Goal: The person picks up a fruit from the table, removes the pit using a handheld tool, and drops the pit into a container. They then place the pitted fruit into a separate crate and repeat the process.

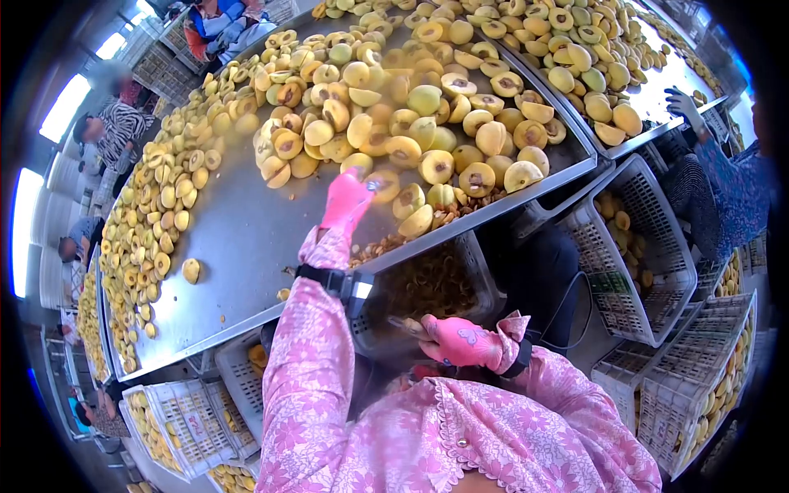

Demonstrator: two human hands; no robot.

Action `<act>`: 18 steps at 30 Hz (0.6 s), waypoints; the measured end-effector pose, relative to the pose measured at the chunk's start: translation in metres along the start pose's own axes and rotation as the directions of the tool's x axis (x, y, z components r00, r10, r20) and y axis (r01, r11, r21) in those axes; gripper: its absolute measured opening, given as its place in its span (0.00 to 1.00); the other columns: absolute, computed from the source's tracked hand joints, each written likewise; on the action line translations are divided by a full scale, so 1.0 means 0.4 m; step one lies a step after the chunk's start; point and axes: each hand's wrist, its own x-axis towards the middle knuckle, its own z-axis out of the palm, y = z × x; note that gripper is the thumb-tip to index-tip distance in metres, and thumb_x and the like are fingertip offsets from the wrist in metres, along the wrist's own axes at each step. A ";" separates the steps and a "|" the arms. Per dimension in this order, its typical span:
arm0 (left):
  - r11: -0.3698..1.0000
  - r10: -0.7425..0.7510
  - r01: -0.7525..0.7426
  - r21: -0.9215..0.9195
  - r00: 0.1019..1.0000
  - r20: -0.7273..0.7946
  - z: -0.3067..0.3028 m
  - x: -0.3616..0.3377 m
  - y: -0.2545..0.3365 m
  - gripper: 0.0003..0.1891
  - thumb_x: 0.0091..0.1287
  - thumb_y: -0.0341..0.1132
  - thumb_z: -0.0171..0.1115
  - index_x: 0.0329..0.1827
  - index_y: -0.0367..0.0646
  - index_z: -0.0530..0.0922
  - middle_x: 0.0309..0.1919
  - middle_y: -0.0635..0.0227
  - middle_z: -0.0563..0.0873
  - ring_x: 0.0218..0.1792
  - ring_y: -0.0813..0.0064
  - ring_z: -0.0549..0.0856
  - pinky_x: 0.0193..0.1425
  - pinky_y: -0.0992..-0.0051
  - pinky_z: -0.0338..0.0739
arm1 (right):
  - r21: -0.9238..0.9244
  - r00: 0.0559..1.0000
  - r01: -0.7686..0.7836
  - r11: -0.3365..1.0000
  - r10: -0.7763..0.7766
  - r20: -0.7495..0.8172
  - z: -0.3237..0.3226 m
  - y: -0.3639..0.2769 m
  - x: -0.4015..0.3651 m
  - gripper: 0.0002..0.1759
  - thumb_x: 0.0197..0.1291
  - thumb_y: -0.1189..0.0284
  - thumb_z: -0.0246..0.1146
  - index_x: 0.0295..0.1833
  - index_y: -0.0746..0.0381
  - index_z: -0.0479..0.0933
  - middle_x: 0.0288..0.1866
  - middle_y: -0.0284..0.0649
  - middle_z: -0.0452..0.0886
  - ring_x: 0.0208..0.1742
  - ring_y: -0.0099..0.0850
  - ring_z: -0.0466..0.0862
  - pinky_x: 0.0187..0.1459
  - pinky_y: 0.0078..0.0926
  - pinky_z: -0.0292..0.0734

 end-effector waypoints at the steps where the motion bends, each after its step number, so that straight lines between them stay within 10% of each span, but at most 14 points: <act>1: 1.000 -0.001 0.001 -0.013 0.999 0.050 0.039 0.012 0.008 0.26 0.58 0.43 0.68 0.53 0.32 0.75 0.40 0.60 0.85 0.40 0.71 0.84 0.43 0.75 0.77 | -0.076 0.998 0.048 0.996 -0.051 -0.045 0.001 0.002 -0.006 0.07 0.63 0.70 0.49 0.34 0.59 0.70 0.28 0.37 0.68 0.32 0.33 0.72 0.40 0.26 0.69; 5: 0.955 -0.095 0.155 -0.254 0.968 0.234 0.083 0.033 -0.015 0.27 0.55 0.38 0.72 0.54 0.32 0.74 0.41 0.59 0.84 0.41 0.72 0.82 0.48 0.74 0.76 | 0.116 0.992 -0.020 0.993 0.034 -0.120 -0.036 -0.027 -0.009 0.08 0.61 0.67 0.55 0.35 0.62 0.69 0.28 0.40 0.68 0.29 0.38 0.73 0.36 0.30 0.70; 9: 0.915 -0.067 0.090 -0.394 0.995 0.072 0.066 -0.040 -0.013 0.27 0.53 0.33 0.73 0.53 0.33 0.72 0.44 0.61 0.82 0.44 0.74 0.80 0.50 0.75 0.75 | 0.172 0.982 -0.030 0.985 0.061 -0.180 -0.041 -0.014 0.012 0.14 0.58 0.69 0.59 0.45 0.64 0.66 0.31 0.53 0.77 0.35 0.50 0.80 0.36 0.37 0.73; 12: 0.848 -0.109 0.129 -0.514 0.992 0.068 0.044 -0.092 -0.010 0.28 0.52 0.34 0.74 0.54 0.34 0.71 0.45 0.62 0.81 0.45 0.74 0.80 0.51 0.76 0.75 | 0.181 0.953 0.019 0.983 0.037 -0.301 -0.038 -0.027 0.024 0.16 0.57 0.70 0.60 0.48 0.64 0.66 0.31 0.44 0.77 0.29 0.33 0.78 0.33 0.32 0.73; 16: 0.295 -0.339 0.382 -0.876 0.899 0.278 -0.042 -0.188 0.017 0.22 0.57 0.31 0.69 0.52 0.39 0.72 0.44 0.59 0.81 0.44 0.67 0.82 0.44 0.66 0.79 | 0.346 0.926 0.027 0.938 0.107 -0.363 -0.078 -0.095 0.006 0.14 0.62 0.71 0.59 0.52 0.61 0.68 0.27 0.31 0.72 0.21 0.18 0.71 0.24 0.18 0.66; 18: 0.007 -0.301 0.379 -0.925 0.883 0.360 -0.062 -0.240 -0.014 0.21 0.60 0.28 0.64 0.56 0.42 0.72 0.45 0.59 0.80 0.45 0.63 0.82 0.41 0.62 0.81 | 0.486 0.934 -0.015 0.874 0.186 -0.305 -0.097 -0.136 -0.002 0.10 0.59 0.71 0.60 0.42 0.63 0.68 0.29 0.47 0.75 0.30 0.43 0.78 0.32 0.34 0.71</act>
